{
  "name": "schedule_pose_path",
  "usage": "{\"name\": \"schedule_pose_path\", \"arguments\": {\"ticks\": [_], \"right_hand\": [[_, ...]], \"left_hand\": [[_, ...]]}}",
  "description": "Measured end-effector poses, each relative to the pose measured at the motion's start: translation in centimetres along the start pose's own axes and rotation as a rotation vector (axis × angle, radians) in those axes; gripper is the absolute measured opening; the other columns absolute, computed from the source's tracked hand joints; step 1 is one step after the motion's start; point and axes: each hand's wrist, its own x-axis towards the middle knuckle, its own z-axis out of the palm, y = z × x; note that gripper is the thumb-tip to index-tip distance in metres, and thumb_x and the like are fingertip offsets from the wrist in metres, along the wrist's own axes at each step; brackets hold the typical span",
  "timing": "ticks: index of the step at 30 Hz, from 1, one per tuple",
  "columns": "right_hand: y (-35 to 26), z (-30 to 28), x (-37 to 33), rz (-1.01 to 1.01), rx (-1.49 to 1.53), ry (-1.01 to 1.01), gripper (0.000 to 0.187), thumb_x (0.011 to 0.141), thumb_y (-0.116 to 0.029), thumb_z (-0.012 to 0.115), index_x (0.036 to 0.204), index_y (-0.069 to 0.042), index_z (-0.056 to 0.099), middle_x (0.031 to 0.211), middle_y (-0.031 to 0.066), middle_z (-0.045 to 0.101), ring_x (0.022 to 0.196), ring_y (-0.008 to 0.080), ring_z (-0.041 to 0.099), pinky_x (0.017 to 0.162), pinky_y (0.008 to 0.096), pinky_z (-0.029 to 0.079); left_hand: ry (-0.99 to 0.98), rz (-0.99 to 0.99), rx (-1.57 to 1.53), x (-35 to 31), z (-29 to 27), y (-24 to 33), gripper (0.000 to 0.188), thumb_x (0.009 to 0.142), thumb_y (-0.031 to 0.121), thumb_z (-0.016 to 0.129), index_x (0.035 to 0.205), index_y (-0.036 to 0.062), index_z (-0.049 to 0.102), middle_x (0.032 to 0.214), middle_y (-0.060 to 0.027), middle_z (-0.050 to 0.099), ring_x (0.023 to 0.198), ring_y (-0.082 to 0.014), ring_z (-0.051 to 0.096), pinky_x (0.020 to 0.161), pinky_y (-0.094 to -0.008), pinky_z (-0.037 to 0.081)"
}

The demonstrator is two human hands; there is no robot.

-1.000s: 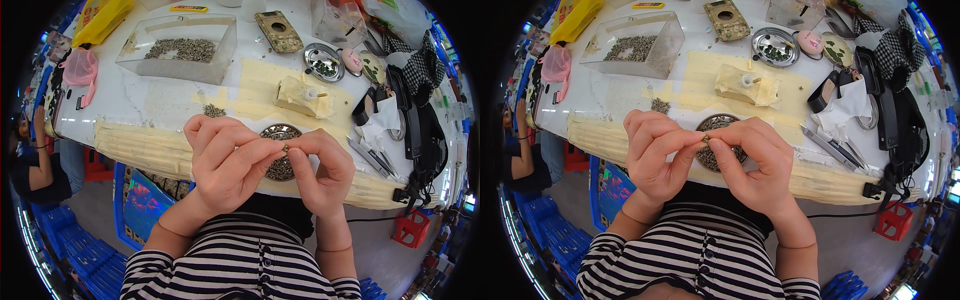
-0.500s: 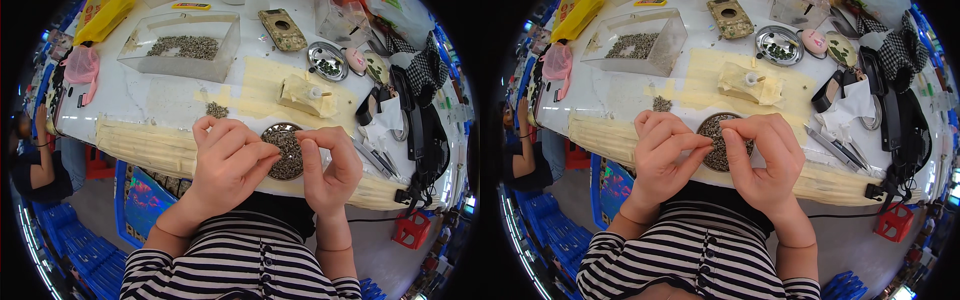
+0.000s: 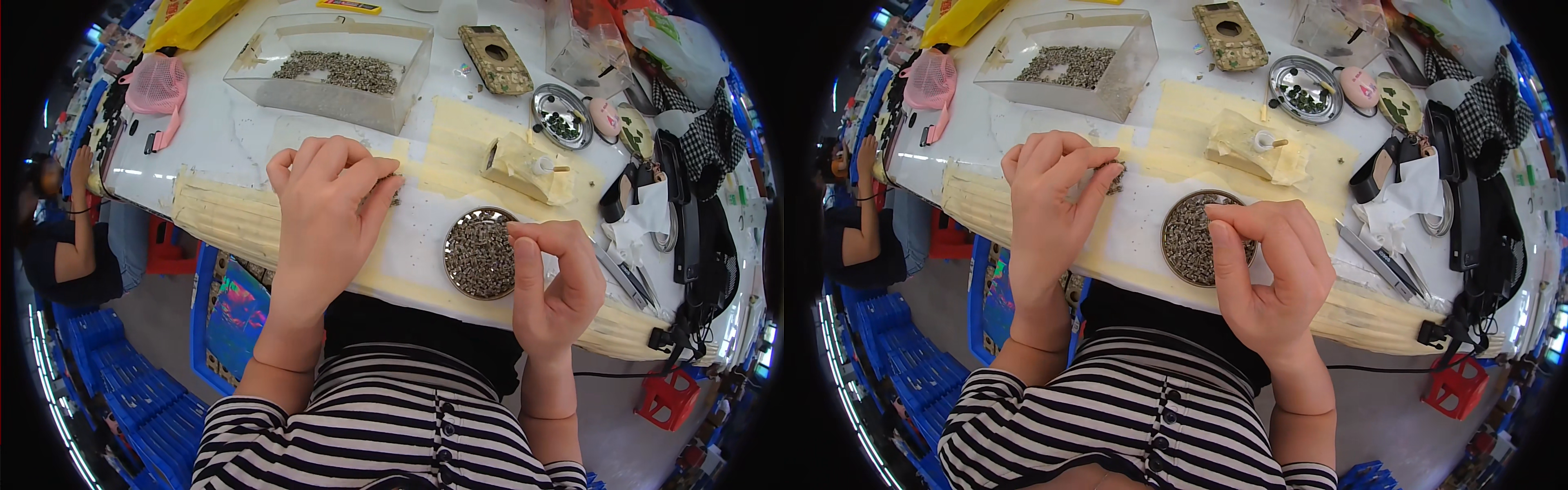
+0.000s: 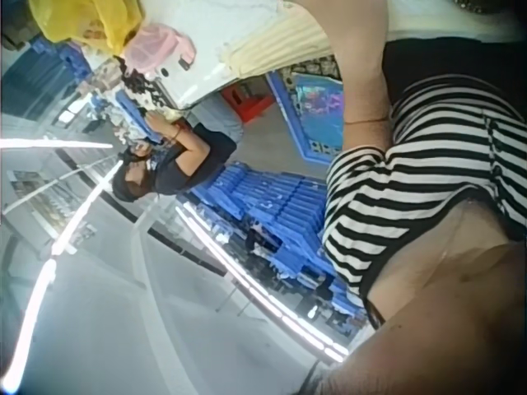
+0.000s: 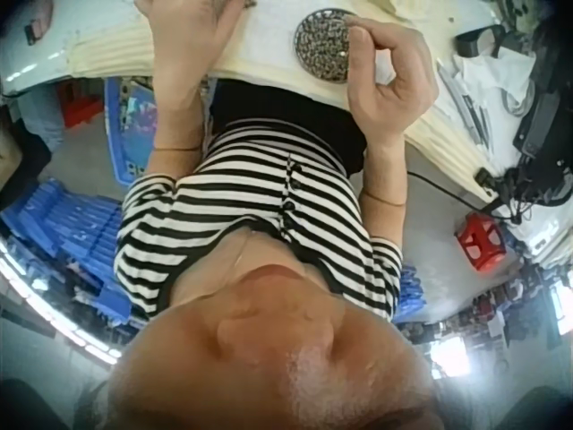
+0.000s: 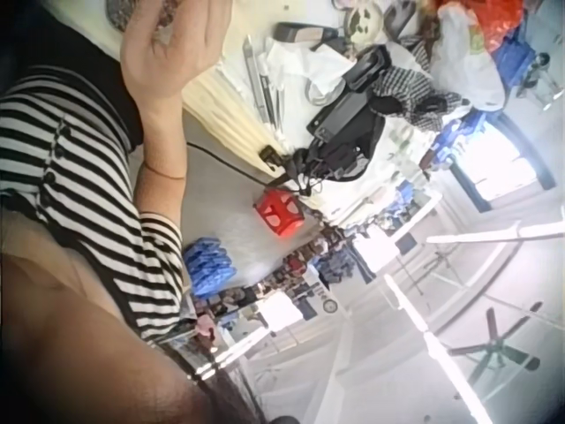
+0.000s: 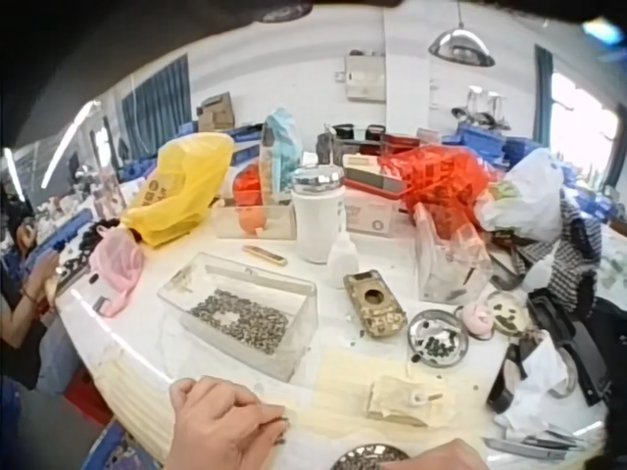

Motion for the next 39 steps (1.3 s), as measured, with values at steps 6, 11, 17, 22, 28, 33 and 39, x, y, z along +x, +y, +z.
{"name": "schedule_pose_path", "arguments": {"ticks": [6,11,17,22,28,33,39], "right_hand": [[0.1,0.0,0.0,-0.012,-0.003,0.002,0.007,0.082,0.004,0.072,0.088,0.000,0.071,0.077,0.0086,0.067,0.068,0.0205,0.059,0.062,0.0283,0.046],[0.2,0.0,-0.1,-0.027,0.002,-0.001,0.007,0.082,0.004,0.073,0.087,0.000,0.071,0.077,0.0087,0.067,0.068,0.0206,0.060,0.061,0.0285,0.046],[0.2,0.0,0.0,-0.032,0.000,-0.009,0.008,0.081,0.004,0.074,0.088,0.000,0.071,0.077,0.0088,0.067,0.068,0.0209,0.060,0.061,0.0288,0.046],[0.2,0.0,-0.1,-0.041,0.002,-0.008,0.009,0.081,0.004,0.074,0.088,0.000,0.072,0.077,0.0091,0.068,0.068,0.0209,0.061,0.061,0.0285,0.047],[0.1,-0.1,-0.1,-0.022,-0.003,-0.049,0.018,0.077,0.004,0.076,0.094,-0.002,0.074,0.079,0.0082,0.068,0.069,0.0207,0.061,0.061,0.0295,0.048],[-0.3,0.3,0.1,-0.070,0.001,-0.052,0.028,0.075,0.004,0.078,0.101,-0.004,0.075,0.081,0.0065,0.068,0.070,0.0198,0.061,0.061,0.0297,0.049],[0.1,0.2,-0.1,-0.114,-0.016,-0.012,0.029,0.072,0.005,0.080,0.099,-0.005,0.076,0.082,0.0061,0.069,0.070,0.0191,0.063,0.061,0.0290,0.049]], "left_hand": [[-0.033,-0.002,0.016,0.3,0.4,-0.1,0.004,0.083,0.011,0.074,0.084,0.0107,0.070,0.085,0.0008,0.058,0.087,-0.0197,0.053,0.087,-0.0410,0.030],[-0.079,0.020,0.040,0.6,-0.2,0.0,0.005,0.082,0.009,0.073,0.084,0.0105,0.069,0.084,0.0004,0.056,0.086,-0.0193,0.053,0.087,-0.0411,0.030],[-0.092,0.048,0.064,0.8,-0.3,0.0,0.008,0.080,0.007,0.073,0.085,0.0100,0.067,0.085,-0.0001,0.057,0.085,-0.0196,0.054,0.087,-0.0398,0.031],[-0.033,0.010,0.057,0.4,-0.4,-0.3,0.009,0.079,0.006,0.073,0.086,0.0083,0.068,0.087,-0.0006,0.060,0.086,-0.0192,0.055,0.087,-0.0359,0.031],[-0.052,-0.021,-0.333,0.3,-1.1,1.7,0.012,0.079,0.001,0.073,0.090,0.0043,0.072,0.092,-0.0053,0.062,0.089,-0.0194,0.057,0.085,-0.0320,0.041],[-0.163,-0.049,-0.727,0.1,-0.2,3.4,0.009,0.082,-0.001,0.071,0.091,-0.0001,0.070,0.092,-0.0078,0.061,0.089,-0.0182,0.057,0.081,-0.0284,0.044],[-0.177,-0.055,-0.920,0.1,0.6,3.7,0.008,0.086,0.002,0.071,0.094,0.0019,0.069,0.091,-0.0063,0.062,0.081,-0.0157,0.057,0.068,-0.0265,0.043]]}}
